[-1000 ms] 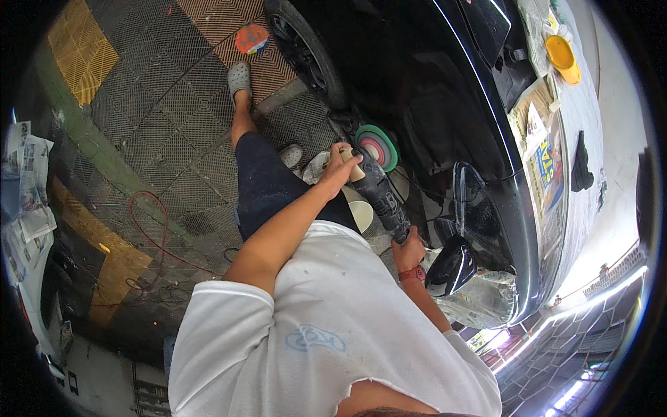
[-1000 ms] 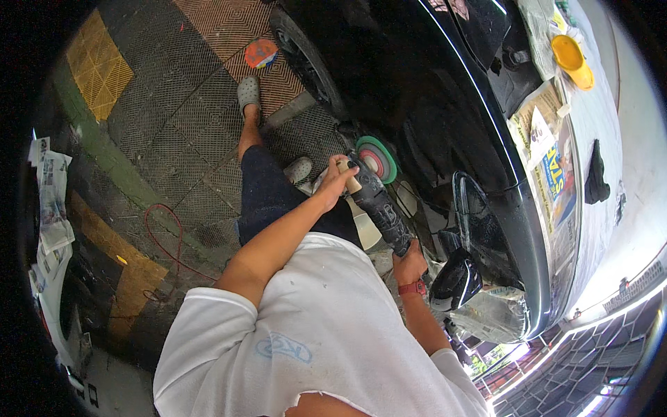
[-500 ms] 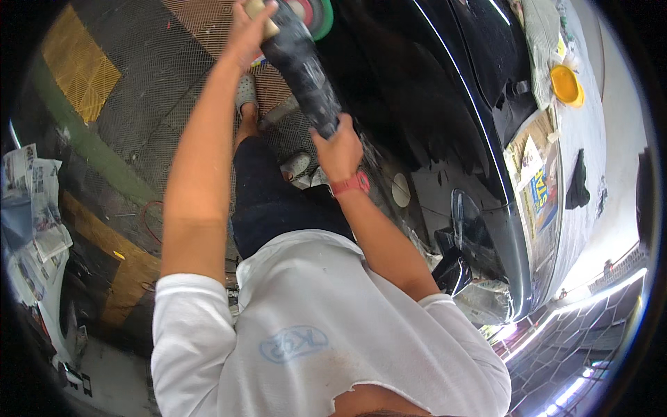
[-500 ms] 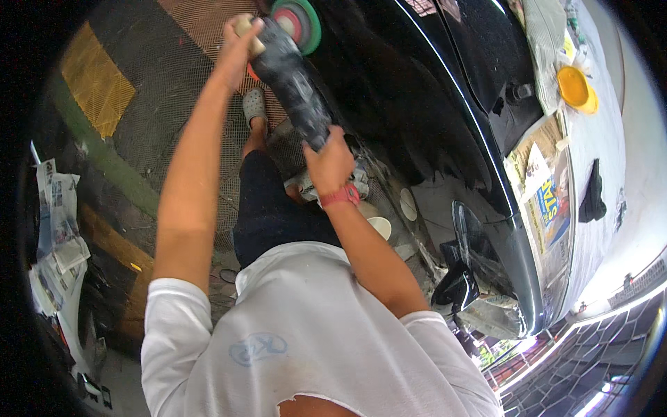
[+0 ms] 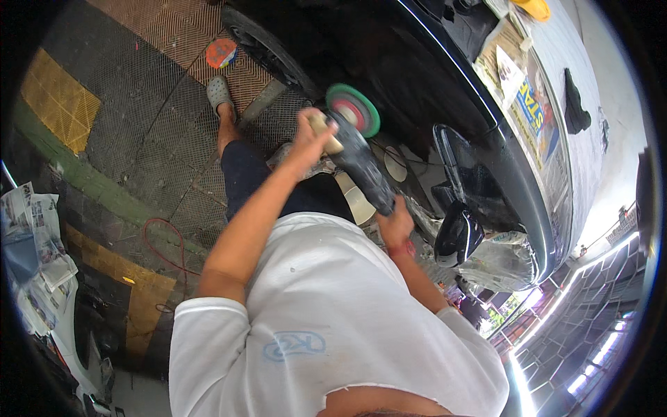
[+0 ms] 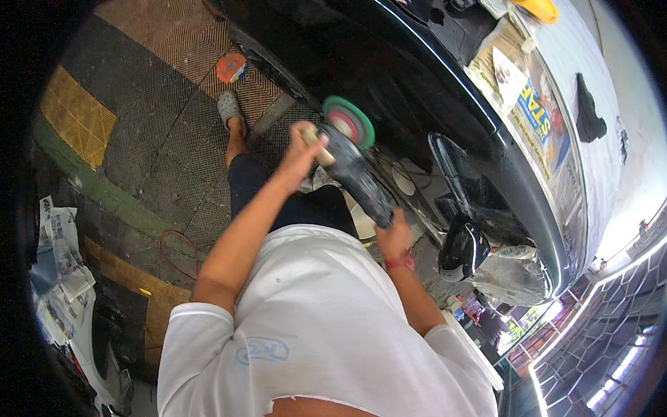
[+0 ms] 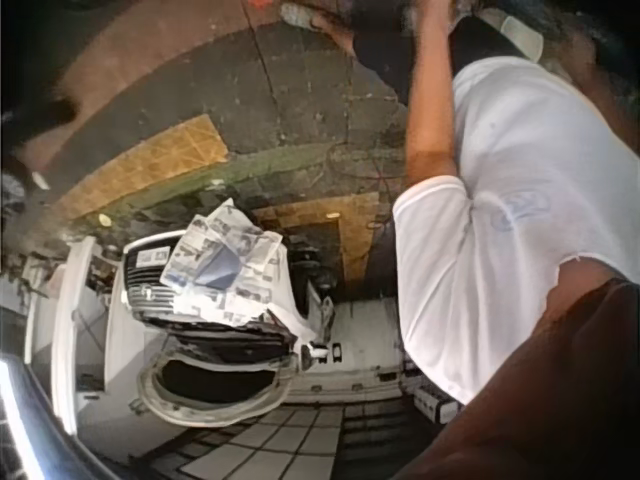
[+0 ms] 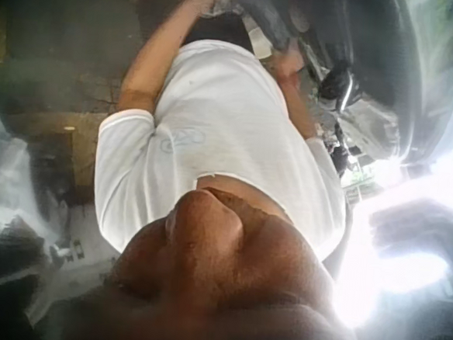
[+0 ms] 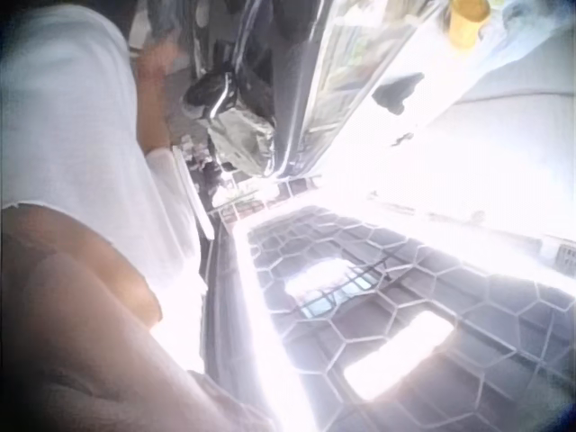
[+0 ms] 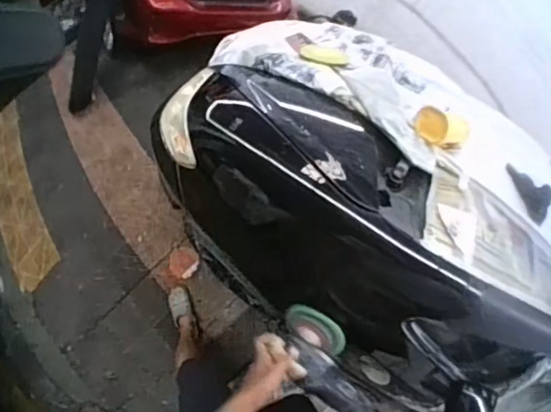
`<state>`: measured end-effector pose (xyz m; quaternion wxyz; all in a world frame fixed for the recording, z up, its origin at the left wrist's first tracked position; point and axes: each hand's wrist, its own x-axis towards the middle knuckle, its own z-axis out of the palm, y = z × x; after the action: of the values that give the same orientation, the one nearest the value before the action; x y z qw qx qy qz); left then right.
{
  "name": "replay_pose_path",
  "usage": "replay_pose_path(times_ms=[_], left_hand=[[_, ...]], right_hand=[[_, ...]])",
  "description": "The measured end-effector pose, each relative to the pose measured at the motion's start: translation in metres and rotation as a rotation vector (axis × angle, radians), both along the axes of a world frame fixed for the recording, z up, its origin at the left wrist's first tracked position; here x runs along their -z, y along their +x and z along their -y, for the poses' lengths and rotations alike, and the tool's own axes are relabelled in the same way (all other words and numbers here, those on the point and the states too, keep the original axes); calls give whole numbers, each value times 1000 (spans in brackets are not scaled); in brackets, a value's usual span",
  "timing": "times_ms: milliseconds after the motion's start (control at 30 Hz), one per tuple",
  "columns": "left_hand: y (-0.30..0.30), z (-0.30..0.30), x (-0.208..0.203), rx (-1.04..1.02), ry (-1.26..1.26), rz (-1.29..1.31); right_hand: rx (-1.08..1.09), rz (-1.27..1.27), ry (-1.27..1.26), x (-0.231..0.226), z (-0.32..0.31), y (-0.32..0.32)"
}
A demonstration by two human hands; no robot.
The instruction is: The person uses a rotary polisher with a green pad to polish the front bumper of a black car. They move the tool in circular motions across the surface, briefly pause to spray a liquid from a yellow bottle, and then continue polishing the same area.
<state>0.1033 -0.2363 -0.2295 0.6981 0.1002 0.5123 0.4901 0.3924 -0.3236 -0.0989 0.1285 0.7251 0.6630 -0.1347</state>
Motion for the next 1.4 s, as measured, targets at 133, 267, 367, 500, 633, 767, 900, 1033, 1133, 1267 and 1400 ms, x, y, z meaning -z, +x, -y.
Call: replay_pose_path(times_ms=[133, 267, 367, 500, 633, 767, 900, 1033, 1133, 1267, 1400], left_hand=[[82, 41, -20, 325, 129, -17], [101, 51, -38, 329, 282, 92], [72, 33, -54, 182, 327, 63], [-26, -18, -47, -85, 377, -107], [-159, -100, -65, -152, 351, -339], [-263, -175, -78, -147, 327, -500], [-298, -214, -82, -139, 389, -540], [-221, -183, -118, -66, 320, -642], [-137, -130, -127, 0, 403, -555], [-14, -52, -134, 153, 452, -388], [87, 14, -104, 332, 513, -267]], right_hand=[[77, 96, 69, -47, 55, 82], [111, 13, 95, -57, 66, 115], [103, -91, 84, -38, 43, 89], [120, -269, 41, 18, -13, -17], [96, -449, 73, 69, -96, -157], [63, -578, 90, 76, -169, -268], [49, -648, 114, 65, -190, -293], [82, -616, 113, 61, -159, -228], [170, -554, 72, 48, -104, -147], [226, -565, 128, 53, -7, -13], [299, -421, 141, 39, 67, 88]])
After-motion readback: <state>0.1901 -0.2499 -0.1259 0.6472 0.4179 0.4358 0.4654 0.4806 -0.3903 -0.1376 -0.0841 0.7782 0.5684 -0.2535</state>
